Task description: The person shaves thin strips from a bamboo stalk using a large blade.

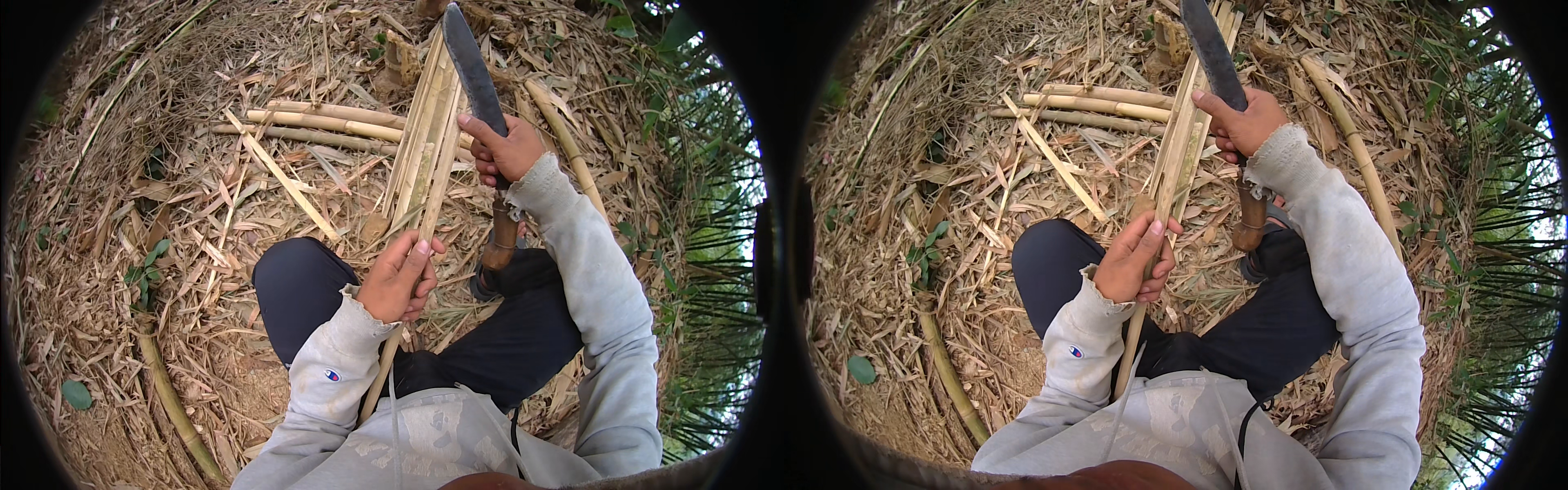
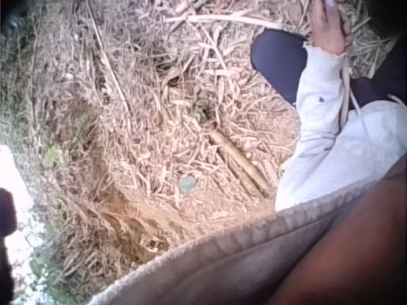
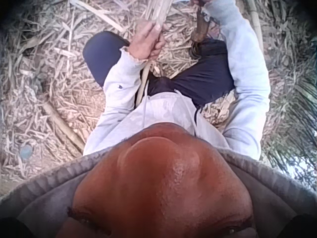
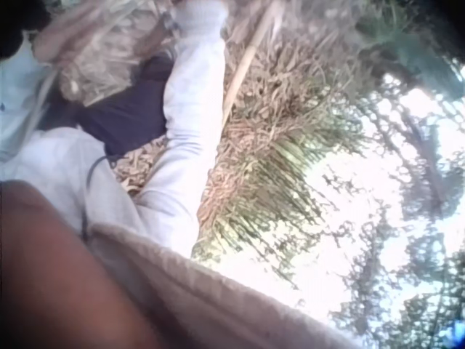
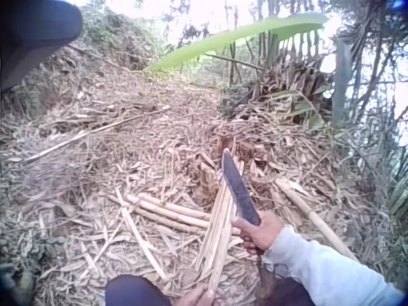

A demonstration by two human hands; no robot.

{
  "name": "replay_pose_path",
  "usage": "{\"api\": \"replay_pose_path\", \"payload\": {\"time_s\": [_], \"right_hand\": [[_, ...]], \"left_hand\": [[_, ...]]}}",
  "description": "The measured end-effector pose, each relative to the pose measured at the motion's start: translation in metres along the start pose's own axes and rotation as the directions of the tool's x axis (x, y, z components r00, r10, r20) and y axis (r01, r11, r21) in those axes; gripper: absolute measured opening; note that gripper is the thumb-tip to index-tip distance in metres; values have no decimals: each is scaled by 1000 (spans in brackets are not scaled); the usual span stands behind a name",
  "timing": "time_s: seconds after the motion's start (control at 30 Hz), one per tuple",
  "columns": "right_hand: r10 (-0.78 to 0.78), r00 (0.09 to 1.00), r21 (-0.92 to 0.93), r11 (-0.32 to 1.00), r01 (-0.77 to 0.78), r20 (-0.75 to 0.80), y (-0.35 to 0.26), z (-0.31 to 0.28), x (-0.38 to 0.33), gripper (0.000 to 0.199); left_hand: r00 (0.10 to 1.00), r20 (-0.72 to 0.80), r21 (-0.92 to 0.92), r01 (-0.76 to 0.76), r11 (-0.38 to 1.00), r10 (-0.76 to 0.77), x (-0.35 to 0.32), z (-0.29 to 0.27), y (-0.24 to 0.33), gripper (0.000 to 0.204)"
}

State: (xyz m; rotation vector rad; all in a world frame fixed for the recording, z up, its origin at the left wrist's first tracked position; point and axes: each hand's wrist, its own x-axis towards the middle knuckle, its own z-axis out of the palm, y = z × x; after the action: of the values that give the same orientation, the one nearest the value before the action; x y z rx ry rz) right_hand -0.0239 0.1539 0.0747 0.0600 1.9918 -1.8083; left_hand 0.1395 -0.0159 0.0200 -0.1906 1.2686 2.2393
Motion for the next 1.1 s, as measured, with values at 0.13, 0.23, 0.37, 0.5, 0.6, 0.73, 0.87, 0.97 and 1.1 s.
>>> {"api": "replay_pose_path", "payload": {"time_s": [0.13,0.23,0.37,0.5,0.6,0.73,0.87,0.97,1.1], "right_hand": [[-62,998,46,997,61,17,2,-4,2,32],[-106,994,89,990,109,-34,0,-7,6,29],[-163,981,32,985,167,-105,0,-16,11,30],[-71,997,15,997,72,-42,-3,-19,2,37],[-74,997,-135,988,75,12,-8,-18,-10,42],[-135,989,-298,943,145,55,-2,-20,-11,43],[-133,991,-316,940,127,3,3,-25,-7,44],[-145,989,-398,910,117,-41,3,-21,-11,44],[-330,944,-693,677,249,17,10,-21,-6,43]], "left_hand": [[1000,-23,43,22,999,-21,2,3,0,36],[994,-36,35,101,994,-100,-1,3,-4,40],[992,-15,-7,124,992,-124,-4,-1,-10,37],[992,-13,-85,122,989,-123,-4,-3,-9,30],[993,-1,-191,113,975,-115,-5,-7,-12,27],[997,-28,-170,63,983,-69,-6,-5,-10,26],[998,-51,-127,14,992,-21,-7,-1,-10,27],[997,-63,-89,-42,995,36,-6,-2,-12,28],[985,-126,48,-110,993,116,-3,-2,-23,28]]}}
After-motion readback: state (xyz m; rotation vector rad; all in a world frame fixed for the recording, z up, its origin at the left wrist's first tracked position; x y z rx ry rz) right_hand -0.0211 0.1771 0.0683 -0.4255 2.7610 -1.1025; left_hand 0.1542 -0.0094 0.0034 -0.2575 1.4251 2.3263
